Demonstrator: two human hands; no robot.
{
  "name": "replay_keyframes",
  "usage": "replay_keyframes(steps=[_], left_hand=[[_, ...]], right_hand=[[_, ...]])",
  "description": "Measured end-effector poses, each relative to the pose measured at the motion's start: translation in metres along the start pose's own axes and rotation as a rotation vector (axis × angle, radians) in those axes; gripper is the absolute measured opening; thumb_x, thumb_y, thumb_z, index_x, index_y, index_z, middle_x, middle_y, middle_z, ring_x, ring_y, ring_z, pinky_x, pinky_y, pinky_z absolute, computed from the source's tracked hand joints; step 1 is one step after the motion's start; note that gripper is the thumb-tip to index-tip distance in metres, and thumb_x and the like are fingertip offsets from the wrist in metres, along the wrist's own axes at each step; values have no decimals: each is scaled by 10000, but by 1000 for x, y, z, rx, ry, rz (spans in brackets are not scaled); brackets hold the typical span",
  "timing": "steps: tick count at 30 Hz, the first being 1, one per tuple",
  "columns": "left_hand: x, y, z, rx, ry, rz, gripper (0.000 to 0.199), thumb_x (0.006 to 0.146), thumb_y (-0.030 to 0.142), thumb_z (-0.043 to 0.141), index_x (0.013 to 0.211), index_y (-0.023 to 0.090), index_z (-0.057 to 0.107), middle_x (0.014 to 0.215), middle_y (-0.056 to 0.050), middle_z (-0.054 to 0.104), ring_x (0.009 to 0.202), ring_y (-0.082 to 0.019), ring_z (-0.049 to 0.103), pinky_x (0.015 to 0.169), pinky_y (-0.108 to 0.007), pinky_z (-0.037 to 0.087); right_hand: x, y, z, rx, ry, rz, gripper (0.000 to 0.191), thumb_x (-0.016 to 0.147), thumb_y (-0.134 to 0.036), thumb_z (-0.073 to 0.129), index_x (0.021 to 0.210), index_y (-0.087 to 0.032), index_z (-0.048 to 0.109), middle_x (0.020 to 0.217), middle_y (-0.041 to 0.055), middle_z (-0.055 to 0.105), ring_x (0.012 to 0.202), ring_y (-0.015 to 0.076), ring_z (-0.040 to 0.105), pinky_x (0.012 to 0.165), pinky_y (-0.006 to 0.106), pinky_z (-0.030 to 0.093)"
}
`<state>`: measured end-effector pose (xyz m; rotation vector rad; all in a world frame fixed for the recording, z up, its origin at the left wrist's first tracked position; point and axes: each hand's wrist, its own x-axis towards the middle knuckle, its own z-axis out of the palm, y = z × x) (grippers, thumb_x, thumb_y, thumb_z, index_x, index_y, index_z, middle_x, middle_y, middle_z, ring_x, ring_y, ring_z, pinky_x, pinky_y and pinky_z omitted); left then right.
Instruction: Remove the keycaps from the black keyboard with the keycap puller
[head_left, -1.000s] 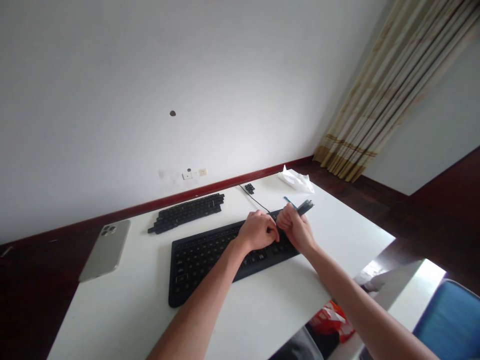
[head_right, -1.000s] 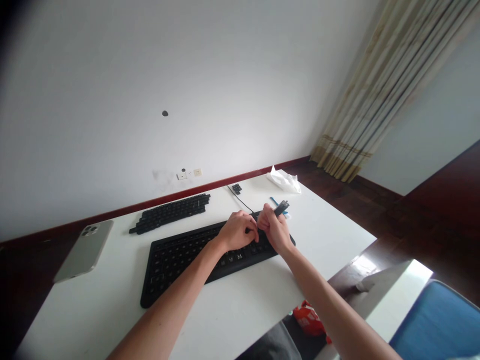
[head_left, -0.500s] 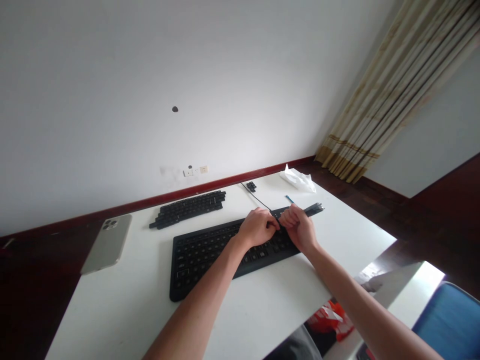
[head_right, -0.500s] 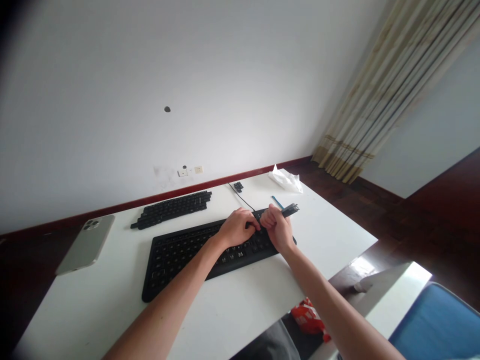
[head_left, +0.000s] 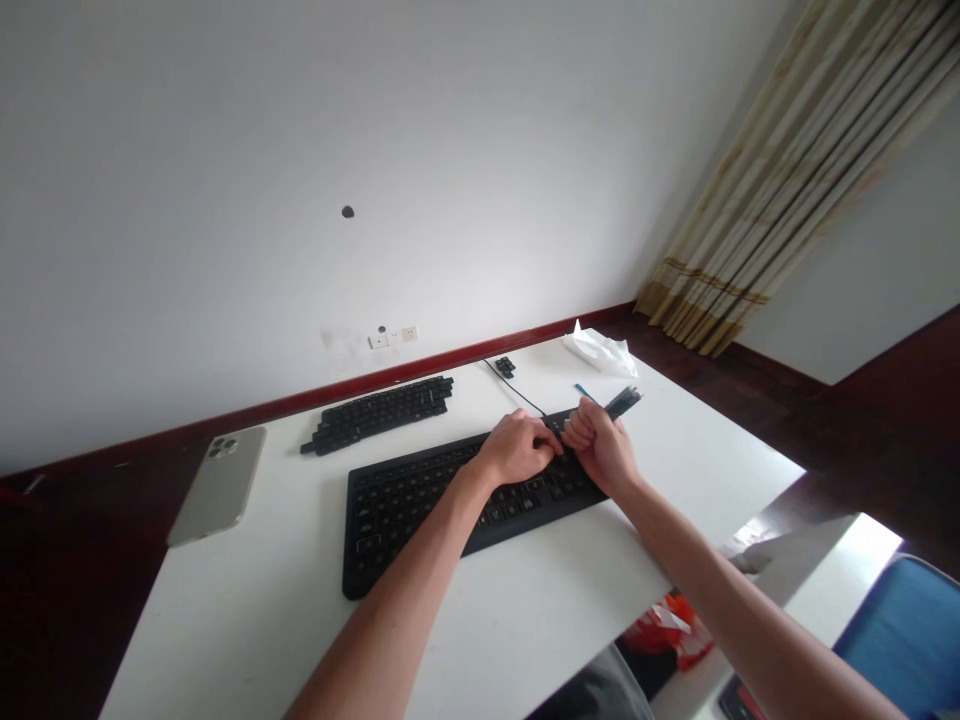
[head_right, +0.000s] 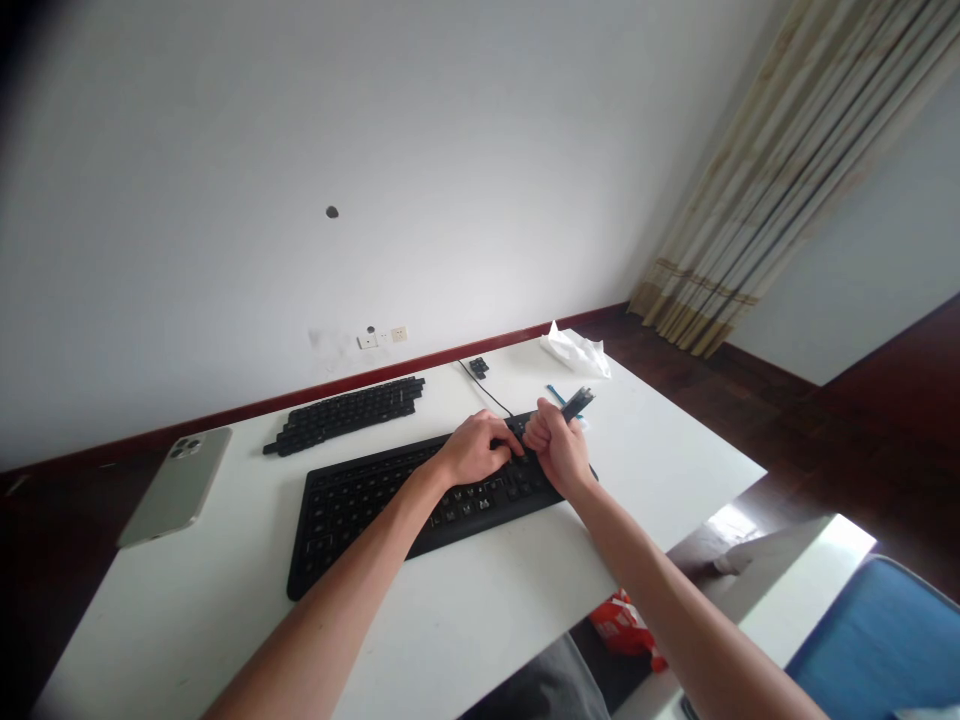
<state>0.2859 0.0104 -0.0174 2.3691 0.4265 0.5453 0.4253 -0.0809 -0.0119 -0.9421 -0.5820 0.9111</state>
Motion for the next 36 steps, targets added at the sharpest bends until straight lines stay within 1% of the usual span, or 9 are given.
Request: replay_keyframes(steps=[5, 9, 14, 18, 22, 26, 31, 33, 36], left_hand=[[0, 0, 1, 0, 34, 27, 328, 840, 60, 531, 755, 252, 783, 833, 2, 752, 959, -210, 656, 969, -323, 523], [0, 2, 3, 94, 95, 16, 283, 825, 42, 509, 817, 217, 731, 850, -30, 721, 936, -226, 651, 932, -349, 530], [0, 2, 1, 119, 36, 40, 280, 814, 57, 517, 767, 220, 739, 843, -37, 731, 932, -234, 649, 935, -359, 530], [0, 1, 0, 100, 16, 52, 314, 792, 60, 525, 788, 234, 786, 864, -23, 763, 948, -231, 657, 973, -365, 520], [0, 1, 2, 79, 27, 55, 328, 810, 88, 532, 811, 256, 814, 870, -10, 771, 950, -220, 660, 974, -349, 516], [0, -1, 6, 96, 62, 71, 240, 830, 143, 569, 761, 232, 780, 845, -25, 755, 936, -222, 651, 966, -345, 513], [-2, 2, 6, 142, 52, 63, 150, 839, 199, 597, 772, 232, 727, 874, -26, 731, 999, -245, 631, 971, -372, 509], [-4, 5, 5, 188, 52, 77, 134, 830, 209, 609, 865, 236, 735, 956, -33, 729, 1041, -254, 627, 988, -389, 506], [-8, 10, 5, 258, 63, 119, 285, 836, 281, 653, 1107, 235, 729, 1201, -64, 706, 1155, -280, 612, 1030, -416, 502]], right_hand=[[-1, 2, 1, -46, -56, 26, 565, 870, -414, 792, 583, -229, 342, 573, -71, 231, 489, 91, 202, 408, 276, 194], [1, 3, 6, -132, -124, 47, 579, 885, -453, 772, 563, -229, 346, 554, -62, 250, 486, 93, 217, 410, 277, 195], [3, 1, 4, -171, -268, 122, 564, 884, -426, 750, 557, -221, 338, 545, -65, 248, 481, 85, 191, 427, 273, 153], [-2, 2, -1, -222, -358, 70, 515, 899, -392, 723, 549, -212, 392, 515, -53, 299, 471, 86, 228, 458, 284, 134], [-9, 5, -5, -283, -343, -34, 463, 919, -380, 700, 577, -209, 440, 534, -32, 383, 477, 100, 300, 466, 293, 163], [-21, 6, -14, -410, -301, -207, 472, 967, -350, 637, 560, -209, 444, 538, -16, 405, 517, 130, 381, 518, 321, 253], [-30, 9, -25, -505, -311, -241, 468, 964, -384, 618, 568, -208, 443, 542, -15, 386, 530, 132, 319, 530, 335, 201], [-30, 10, -26, -493, -296, -246, 469, 959, -387, 624, 571, -208, 430, 545, -20, 368, 529, 130, 304, 527, 335, 189], [-29, 13, -26, -478, -268, -275, 473, 957, -384, 629, 570, -209, 423, 548, -24, 356, 530, 130, 303, 527, 332, 198]])
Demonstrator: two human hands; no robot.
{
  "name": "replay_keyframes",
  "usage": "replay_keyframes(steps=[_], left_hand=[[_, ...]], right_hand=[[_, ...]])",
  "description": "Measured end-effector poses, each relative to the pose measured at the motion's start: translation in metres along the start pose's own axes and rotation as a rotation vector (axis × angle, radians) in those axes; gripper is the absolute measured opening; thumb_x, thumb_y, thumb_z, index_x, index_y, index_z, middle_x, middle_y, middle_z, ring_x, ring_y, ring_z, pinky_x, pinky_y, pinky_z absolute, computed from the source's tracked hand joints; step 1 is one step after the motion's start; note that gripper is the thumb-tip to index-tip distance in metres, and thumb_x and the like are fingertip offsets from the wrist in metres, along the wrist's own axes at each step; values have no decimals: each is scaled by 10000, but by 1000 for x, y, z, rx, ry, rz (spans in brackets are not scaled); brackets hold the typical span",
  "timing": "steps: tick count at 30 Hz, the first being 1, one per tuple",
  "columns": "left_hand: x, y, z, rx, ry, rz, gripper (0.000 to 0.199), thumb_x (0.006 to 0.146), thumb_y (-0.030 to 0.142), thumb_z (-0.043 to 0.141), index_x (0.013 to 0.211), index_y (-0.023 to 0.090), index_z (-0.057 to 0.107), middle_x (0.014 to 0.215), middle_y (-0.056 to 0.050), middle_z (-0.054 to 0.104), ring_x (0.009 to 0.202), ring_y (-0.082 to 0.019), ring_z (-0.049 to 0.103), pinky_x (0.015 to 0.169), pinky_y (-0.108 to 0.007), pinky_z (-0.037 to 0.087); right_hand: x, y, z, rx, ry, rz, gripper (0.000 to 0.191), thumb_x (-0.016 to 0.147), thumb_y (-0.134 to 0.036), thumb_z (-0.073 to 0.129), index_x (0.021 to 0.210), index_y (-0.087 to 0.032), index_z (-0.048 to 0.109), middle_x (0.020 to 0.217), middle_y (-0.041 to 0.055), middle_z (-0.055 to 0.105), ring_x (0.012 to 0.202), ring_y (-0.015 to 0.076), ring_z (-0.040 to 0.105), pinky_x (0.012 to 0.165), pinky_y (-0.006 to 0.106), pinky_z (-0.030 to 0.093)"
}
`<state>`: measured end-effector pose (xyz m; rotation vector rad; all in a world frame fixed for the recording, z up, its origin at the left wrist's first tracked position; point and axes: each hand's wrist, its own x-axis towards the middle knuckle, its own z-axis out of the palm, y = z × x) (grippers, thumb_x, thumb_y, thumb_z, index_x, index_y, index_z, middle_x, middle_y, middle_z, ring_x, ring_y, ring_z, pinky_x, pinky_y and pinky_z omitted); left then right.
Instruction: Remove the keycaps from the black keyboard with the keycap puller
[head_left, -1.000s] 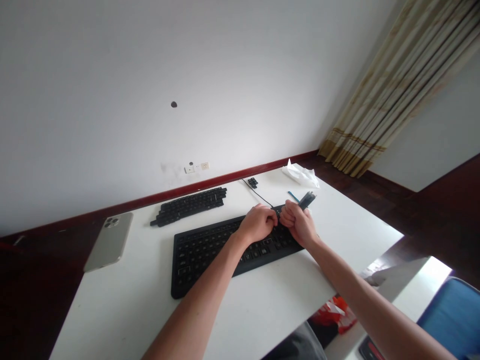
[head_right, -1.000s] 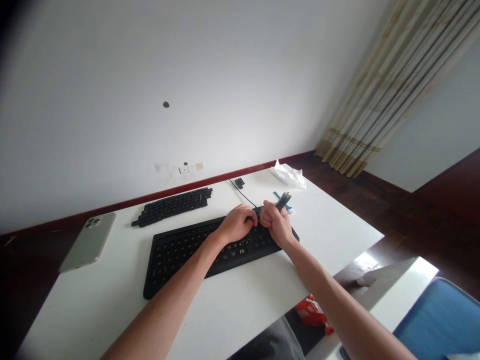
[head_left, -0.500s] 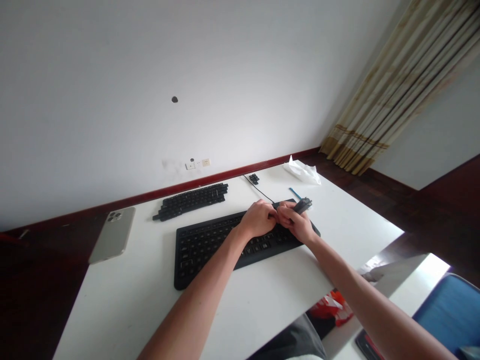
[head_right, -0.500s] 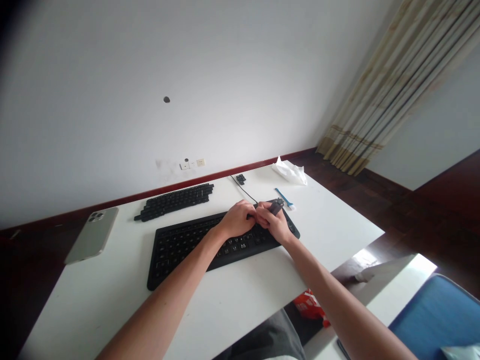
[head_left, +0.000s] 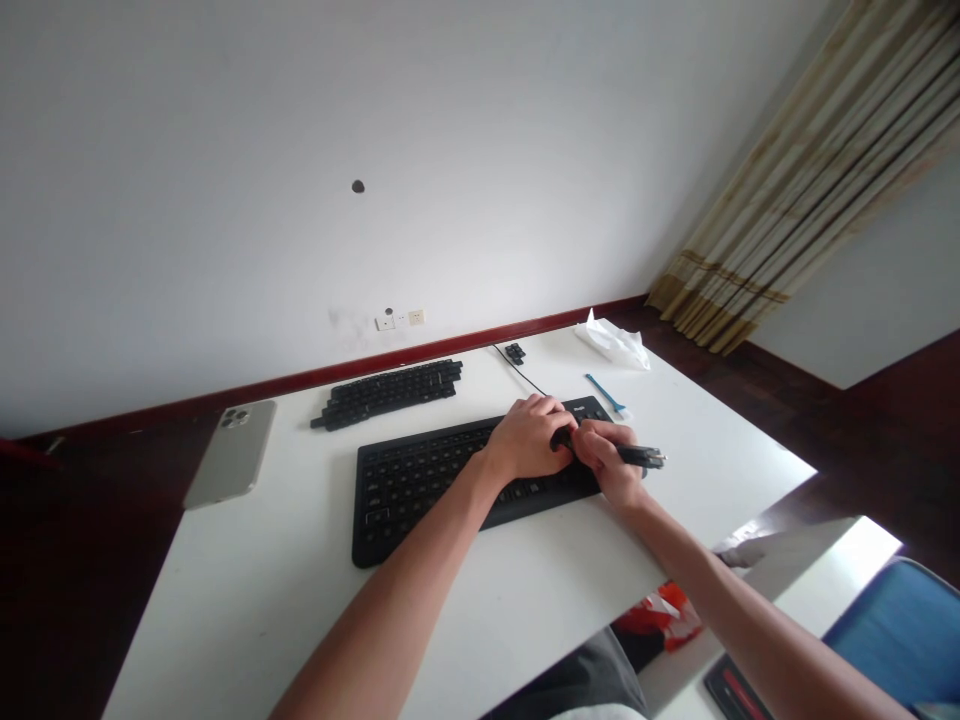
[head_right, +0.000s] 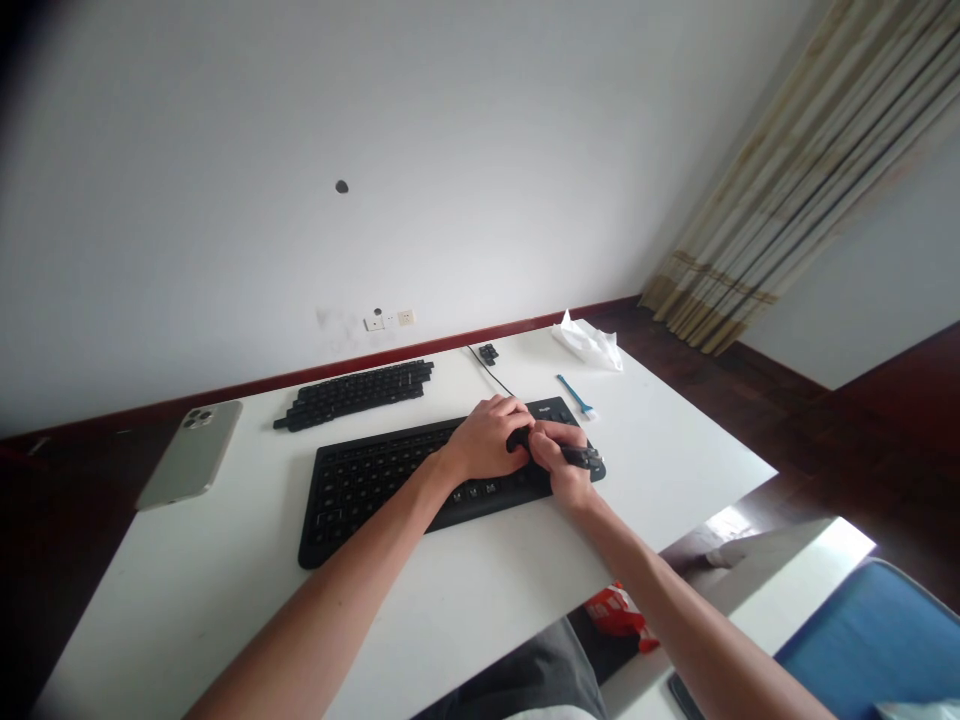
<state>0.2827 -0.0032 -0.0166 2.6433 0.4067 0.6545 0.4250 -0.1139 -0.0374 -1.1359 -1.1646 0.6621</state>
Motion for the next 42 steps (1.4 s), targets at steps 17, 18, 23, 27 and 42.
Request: replay_keyframes(steps=[17, 18, 23, 27, 42], left_hand=[[-4, 6, 1, 238, -224, 120, 431, 1096, 402, 374, 1442, 309, 614, 1715, 3, 327, 1584, -372, 263, 1231, -599, 341], [-4, 7, 1, 244, -225, 117, 430, 1095, 402, 378, 1447, 314, 609, 1715, 4, 326, 1583, -369, 267, 1228, -596, 344], [-4, 7, 2, 271, -221, 120, 445, 1095, 406, 372, 1484, 327, 571, 1718, 7, 320, 1579, -363, 274, 1220, -596, 349], [-4, 7, 2, 270, -222, 122, 457, 1100, 411, 349, 1491, 317, 565, 1719, -1, 318, 1578, -369, 271, 1221, -604, 343], [2, 13, 20, 219, -188, 0, 477, 1055, 387, 404, 1496, 340, 579, 1715, -6, 326, 1532, -484, 294, 1153, -679, 359]], right_hand=[[-5, 8, 4, -16, 65, -126, 473, 978, -375, 566, 575, -221, 372, 553, -27, 308, 533, 139, 288, 539, 343, 230], [-5, 8, 5, -9, 63, -131, 471, 982, -369, 561, 577, -220, 373, 552, -28, 305, 529, 137, 286, 537, 343, 228], [-5, 5, 6, -2, 62, -152, 460, 990, -351, 543, 582, -218, 378, 556, -26, 311, 527, 136, 290, 536, 342, 231], [-5, 4, 7, -6, 69, -166, 459, 988, -346, 548, 581, -218, 380, 555, -26, 317, 528, 136, 303, 537, 341, 241], [2, 1, 8, 5, 88, -78, 497, 959, -434, 592, 553, -242, 380, 535, -20, 326, 512, 152, 299, 532, 353, 252]])
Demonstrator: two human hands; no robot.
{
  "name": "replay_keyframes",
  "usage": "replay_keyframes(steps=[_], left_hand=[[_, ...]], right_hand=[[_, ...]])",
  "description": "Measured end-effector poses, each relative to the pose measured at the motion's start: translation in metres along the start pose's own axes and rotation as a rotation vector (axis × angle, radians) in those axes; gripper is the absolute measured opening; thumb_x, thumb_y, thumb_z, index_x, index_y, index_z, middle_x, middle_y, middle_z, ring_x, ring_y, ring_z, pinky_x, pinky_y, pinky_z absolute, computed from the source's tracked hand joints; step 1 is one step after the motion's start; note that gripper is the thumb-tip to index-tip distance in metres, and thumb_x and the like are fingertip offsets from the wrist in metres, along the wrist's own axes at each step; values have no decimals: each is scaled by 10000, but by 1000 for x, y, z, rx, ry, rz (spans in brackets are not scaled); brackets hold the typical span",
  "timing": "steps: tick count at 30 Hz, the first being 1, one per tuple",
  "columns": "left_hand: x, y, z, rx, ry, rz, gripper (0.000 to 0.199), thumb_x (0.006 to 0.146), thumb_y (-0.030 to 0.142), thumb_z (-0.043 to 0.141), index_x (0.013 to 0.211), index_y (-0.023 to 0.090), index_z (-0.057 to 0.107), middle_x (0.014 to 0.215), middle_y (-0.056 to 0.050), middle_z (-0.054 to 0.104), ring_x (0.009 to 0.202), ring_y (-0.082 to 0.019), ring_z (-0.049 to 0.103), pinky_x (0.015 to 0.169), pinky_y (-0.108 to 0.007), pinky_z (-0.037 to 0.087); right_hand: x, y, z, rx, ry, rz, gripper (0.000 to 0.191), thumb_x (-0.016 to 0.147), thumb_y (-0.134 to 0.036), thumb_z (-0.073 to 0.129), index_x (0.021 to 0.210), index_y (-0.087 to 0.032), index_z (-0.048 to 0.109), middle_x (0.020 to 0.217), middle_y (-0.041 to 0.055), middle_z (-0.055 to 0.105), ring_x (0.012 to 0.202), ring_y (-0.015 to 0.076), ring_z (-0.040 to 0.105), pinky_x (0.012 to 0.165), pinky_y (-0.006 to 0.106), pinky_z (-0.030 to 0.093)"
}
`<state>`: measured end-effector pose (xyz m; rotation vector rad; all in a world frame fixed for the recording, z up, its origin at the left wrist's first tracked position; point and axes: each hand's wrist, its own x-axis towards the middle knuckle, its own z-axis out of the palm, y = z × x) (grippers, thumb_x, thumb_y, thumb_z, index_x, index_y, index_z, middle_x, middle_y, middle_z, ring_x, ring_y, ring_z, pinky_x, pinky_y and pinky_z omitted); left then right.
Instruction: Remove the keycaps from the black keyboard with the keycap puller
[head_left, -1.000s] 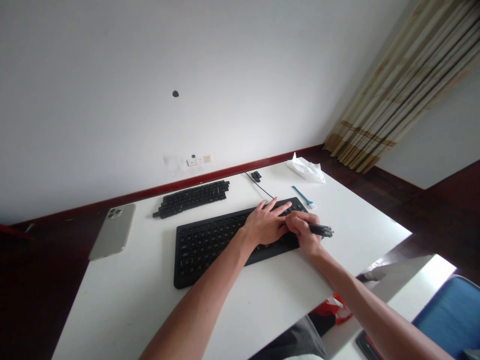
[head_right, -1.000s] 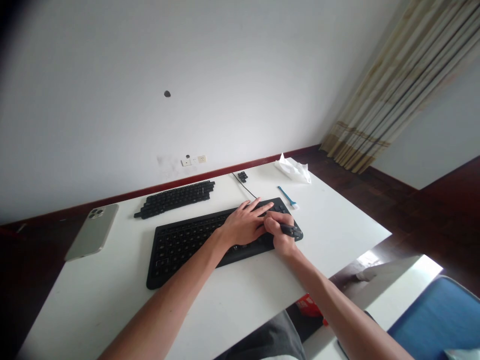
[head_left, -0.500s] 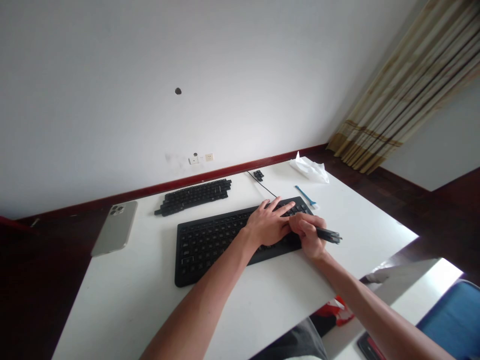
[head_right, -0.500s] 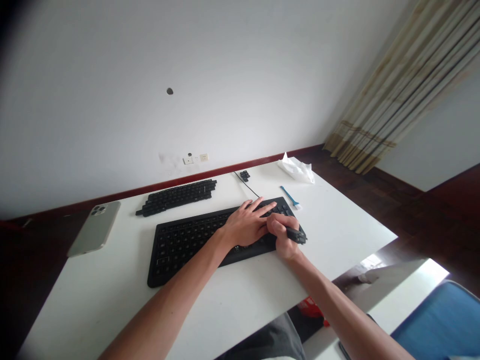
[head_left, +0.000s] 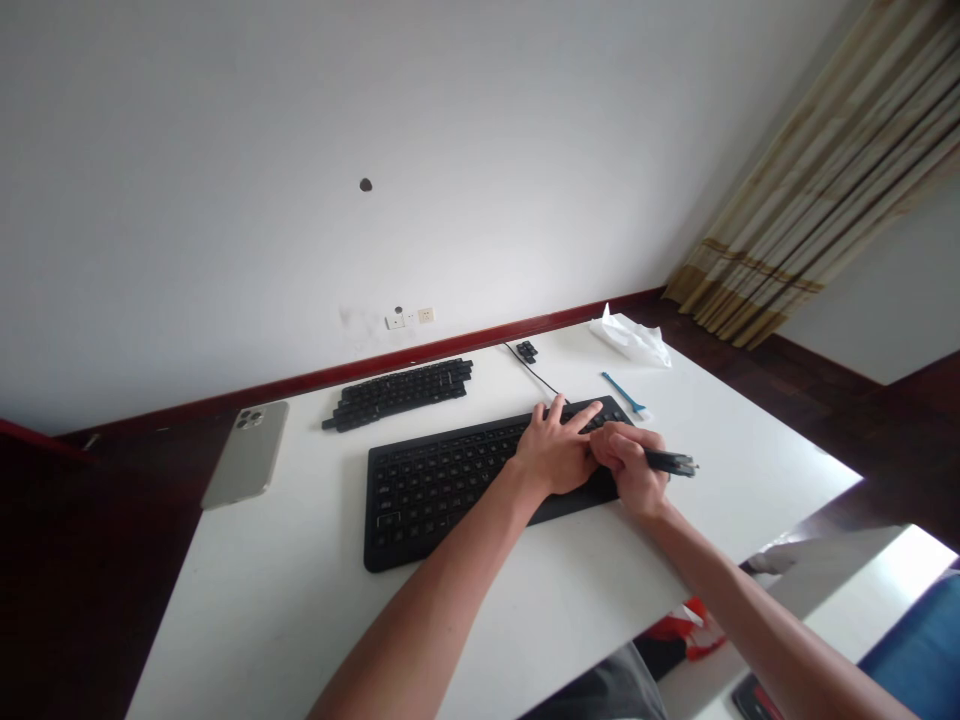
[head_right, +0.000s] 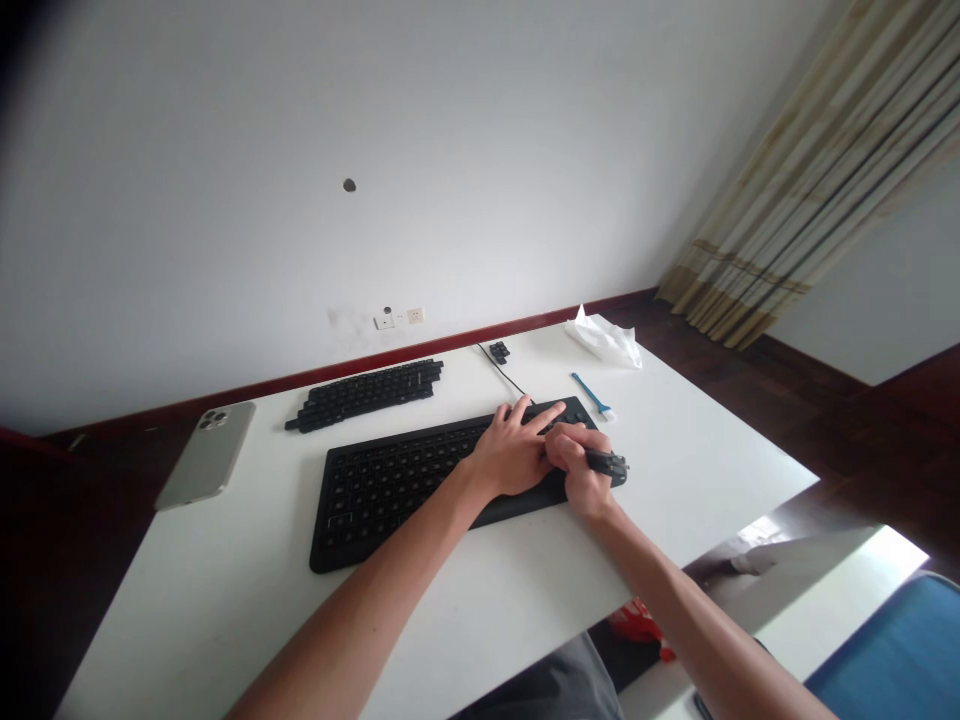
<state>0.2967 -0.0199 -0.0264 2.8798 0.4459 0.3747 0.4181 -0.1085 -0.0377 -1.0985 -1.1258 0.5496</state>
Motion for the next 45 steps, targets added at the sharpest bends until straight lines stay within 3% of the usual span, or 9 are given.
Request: replay_keyframes(steps=[4, 9, 17, 23, 29, 35, 40, 42, 45], left_hand=[[1, -1, 1, 23, -14, 59, 479, 1079, 399, 341, 1457, 301, 619, 1731, 24, 284, 1594, -434, 187, 1238, -645, 286], [1, 0, 1, 22, -4, 60, 481, 1092, 397, 317, 1466, 302, 605, 1717, 40, 316, 1581, -400, 257, 1243, -621, 300], [-3, 0, -2, -65, 66, 26, 578, 1089, 439, 377, 1640, 267, 344, 1679, -38, 401, 1568, -353, 297, 1241, -560, 313], [2, -9, -6, -225, 82, 14, 712, 975, 541, 612, 1587, 237, 414, 1625, -75, 479, 1540, -328, 359, 1262, -503, 297], [6, -23, -14, -428, 110, 67, 218, 887, 346, 767, 1069, 232, 727, 1330, -59, 700, 1355, -265, 557, 1232, -432, 361], [7, -24, -12, -652, 189, 0, 110, 867, 313, 788, 911, 223, 742, 1137, -43, 754, 1173, -257, 650, 1122, -412, 446], [9, -35, -10, -1163, 337, -218, 288, 870, 433, 773, 955, 159, 754, 958, -80, 776, 922, -229, 718, 883, -335, 543], [10, -37, -9, -1266, 353, -267, 324, 840, 450, 799, 950, 147, 765, 925, -85, 781, 887, -225, 723, 853, -326, 545], [12, -37, -8, -1323, 391, -278, 349, 819, 475, 814, 927, 145, 778, 919, -92, 786, 876, -229, 726, 846, -331, 548]], right_hand=[[1, 0, 2, 149, 42, -12, 466, 936, -325, 598, 541, -235, 367, 527, -31, 291, 487, 140, 271, 514, 350, 220], [1, -2, 5, 216, 83, -43, 445, 924, -290, 597, 549, -233, 364, 521, -42, 260, 468, 132, 255, 492, 344, 200], [-2, -5, 9, -130, 175, -229, 477, 998, -439, 560, 586, -236, 428, 554, -2, 382, 522, 167, 367, 557, 374, 330], [1, -6, 0, -320, 327, -243, 465, 1019, -481, 545, 631, -237, 466, 600, 16, 444, 575, 183, 418, 569, 366, 338], [5, -12, -7, -542, 321, -189, 423, 1020, -371, 554, 645, -216, 435, 595, -19, 381, 567, 147, 347, 551, 330, 288], [11, -25, -8, -714, 216, -252, 281, 947, -234, 603, 682, -215, 508, 621, -14, 506, 575, 145, 449, 587, 305, 384], [14, -31, -14, -811, -81, -277, 39, 911, -226, 669, 894, -229, 704, 840, 38, 693, 676, 179, 609, 644, 317, 486], [15, -30, -17, -803, -177, -269, 136, 902, -213, 671, 1023, -246, 725, 1001, 66, 733, 785, 209, 677, 696, 335, 525], [22, -27, -19, -829, -176, -236, 269, 823, -133, 673, 1055, -258, 726, 1069, 57, 744, 854, 230, 709, 726, 344, 536]])
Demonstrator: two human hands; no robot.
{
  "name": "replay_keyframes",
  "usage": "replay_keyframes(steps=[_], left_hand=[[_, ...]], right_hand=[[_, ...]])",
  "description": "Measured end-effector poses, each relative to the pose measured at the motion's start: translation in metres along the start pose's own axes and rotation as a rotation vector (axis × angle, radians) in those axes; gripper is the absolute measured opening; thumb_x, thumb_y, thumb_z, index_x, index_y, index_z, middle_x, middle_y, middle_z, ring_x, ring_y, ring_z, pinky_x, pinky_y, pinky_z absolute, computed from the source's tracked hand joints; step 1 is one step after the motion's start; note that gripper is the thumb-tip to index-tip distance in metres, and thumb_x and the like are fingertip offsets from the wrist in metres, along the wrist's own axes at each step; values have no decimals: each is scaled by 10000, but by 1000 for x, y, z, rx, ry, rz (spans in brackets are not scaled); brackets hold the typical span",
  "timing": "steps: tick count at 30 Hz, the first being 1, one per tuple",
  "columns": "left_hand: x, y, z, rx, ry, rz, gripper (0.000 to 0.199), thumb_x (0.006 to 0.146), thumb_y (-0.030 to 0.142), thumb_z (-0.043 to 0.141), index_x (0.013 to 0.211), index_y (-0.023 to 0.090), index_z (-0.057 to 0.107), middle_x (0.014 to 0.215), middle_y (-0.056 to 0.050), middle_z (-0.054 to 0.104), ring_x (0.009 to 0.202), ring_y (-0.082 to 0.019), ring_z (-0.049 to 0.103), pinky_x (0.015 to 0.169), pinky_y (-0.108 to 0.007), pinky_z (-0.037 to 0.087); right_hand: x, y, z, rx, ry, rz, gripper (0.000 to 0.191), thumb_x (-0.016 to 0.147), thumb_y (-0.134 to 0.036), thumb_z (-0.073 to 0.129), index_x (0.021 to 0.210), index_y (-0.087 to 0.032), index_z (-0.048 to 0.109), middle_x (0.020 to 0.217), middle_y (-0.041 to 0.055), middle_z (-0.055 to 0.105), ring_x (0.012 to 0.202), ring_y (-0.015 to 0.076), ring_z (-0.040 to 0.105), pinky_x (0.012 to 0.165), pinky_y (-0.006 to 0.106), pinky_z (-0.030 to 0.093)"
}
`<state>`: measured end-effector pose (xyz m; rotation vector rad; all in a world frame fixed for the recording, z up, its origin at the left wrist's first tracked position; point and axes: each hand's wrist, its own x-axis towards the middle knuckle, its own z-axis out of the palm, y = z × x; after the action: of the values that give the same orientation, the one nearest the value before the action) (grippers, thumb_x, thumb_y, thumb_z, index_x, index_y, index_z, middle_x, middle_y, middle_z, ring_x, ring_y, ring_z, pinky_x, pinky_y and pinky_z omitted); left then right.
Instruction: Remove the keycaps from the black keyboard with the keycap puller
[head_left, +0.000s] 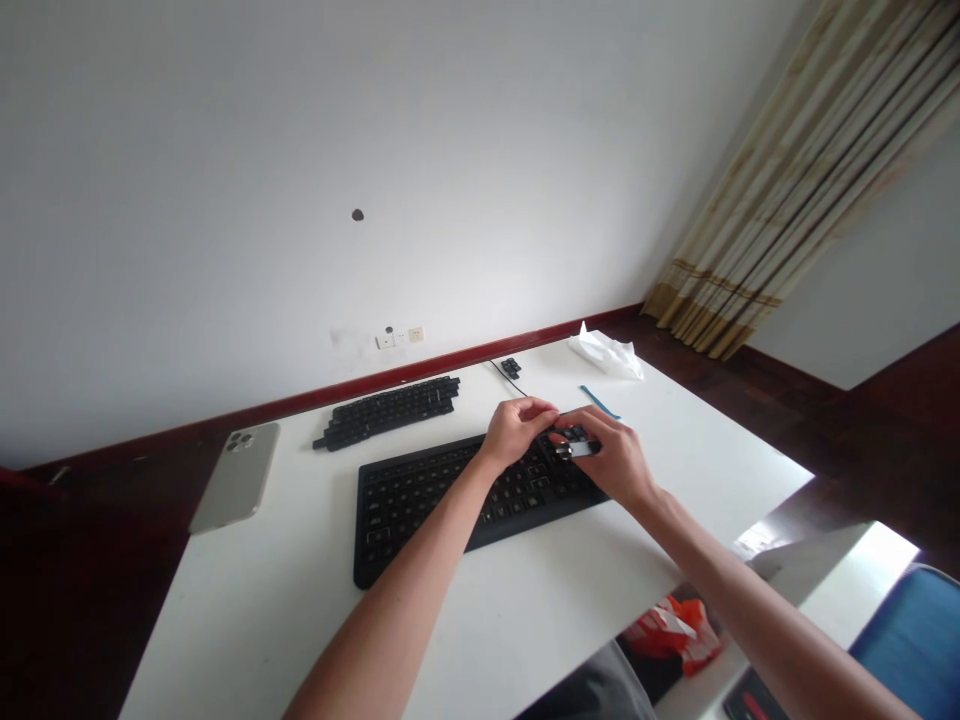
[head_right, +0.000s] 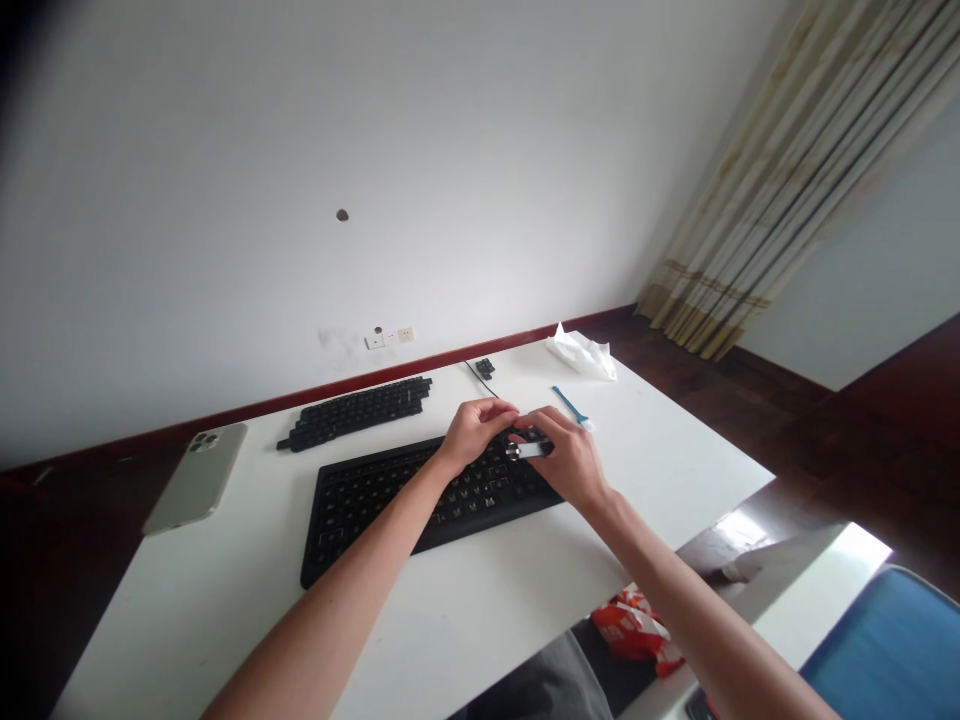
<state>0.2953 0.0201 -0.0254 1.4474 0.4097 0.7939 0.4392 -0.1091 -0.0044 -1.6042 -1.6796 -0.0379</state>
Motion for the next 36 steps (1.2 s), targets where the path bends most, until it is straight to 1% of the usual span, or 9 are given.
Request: replay_keyframes(steps=[8, 11, 14, 16, 18, 20, 24, 31, 36], left_hand=[[0, 5, -2, -75, 123, -48, 360, 853, 490, 778, 946, 143, 790, 901, -75, 769, 883, -205, 692, 895, -336, 521], [3, 3, -5, -237, 181, -99, 406, 854, 499, 777, 1051, 145, 771, 955, -73, 748, 896, -184, 676, 890, -326, 514], [6, 2, -8, -463, 239, -148, 432, 839, 445, 800, 1157, 168, 706, 1035, -63, 719, 934, -164, 681, 895, -310, 517], [6, 2, -8, -519, 255, -161, 417, 824, 397, 815, 1140, 171, 666, 1012, -54, 706, 921, -160, 684, 883, -307, 523], [5, 3, -8, -487, 233, -155, 379, 818, 372, 815, 1078, 164, 635, 929, -40, 694, 878, -156, 675, 866, -309, 525], [3, 5, -7, -414, 175, -144, 349, 824, 372, 803, 1029, 156, 620, 854, -27, 678, 835, -149, 656, 845, -306, 519], [1, 7, -6, -310, 40, -139, 295, 852, 382, 760, 972, 138, 645, 841, -34, 668, 832, -149, 634, 834, -299, 500], [4, 11, -9, -329, -19, -182, 273, 855, 368, 748, 971, 136, 662, 866, -36, 660, 858, -155, 632, 874, -319, 491], [3, 13, -9, -319, -33, -184, 252, 871, 352, 731, 980, 134, 665, 877, -39, 657, 875, -158, 629, 888, -324, 491]], right_hand=[[30, -8, 6, -47, 8, 10, 281, 774, -83, 668, 974, -267, 741, 1049, 31, 768, 852, 236, 717, 780, 352, 533], [41, -9, 12, -32, 13, 22, 230, 810, -135, 701, 993, -264, 753, 1064, 31, 779, 854, 232, 726, 781, 343, 530], [62, 3, 18, 16, 72, 67, 154, 856, -231, 717, 1001, -233, 770, 1023, 48, 794, 865, 235, 732, 793, 338, 530], [83, 21, 22, 6, 102, 147, 181, 847, -291, 740, 1000, -209, 789, 942, 54, 801, 831, 238, 729, 775, 336, 527], [106, 44, 26, -28, 12, 236, 224, 824, -329, 755, 998, -197, 809, 834, 44, 795, 731, 223, 702, 689, 320, 508], [126, 68, 29, -73, -144, 298, 237, 812, -353, 753, 981, -204, 827, 771, 27, 783, 648, 201, 667, 626, 307, 481], [144, 99, 39, -74, -208, 294, 160, 771, -308, 770, 889, -220, 832, 756, 19, 781, 646, 190, 663, 617, 298, 468], [140, 106, 61, -124, -205, 259, 171, 792, -340, 765, 881, -207, 825, 664, 31, 725, 606, 189, 602, 601, 317, 408], [140, 107, 68, -136, -214, 244, 173, 806, -365, 762, 860, -210, 817, 653, 28, 712, 608, 189, 592, 600, 315, 395]])
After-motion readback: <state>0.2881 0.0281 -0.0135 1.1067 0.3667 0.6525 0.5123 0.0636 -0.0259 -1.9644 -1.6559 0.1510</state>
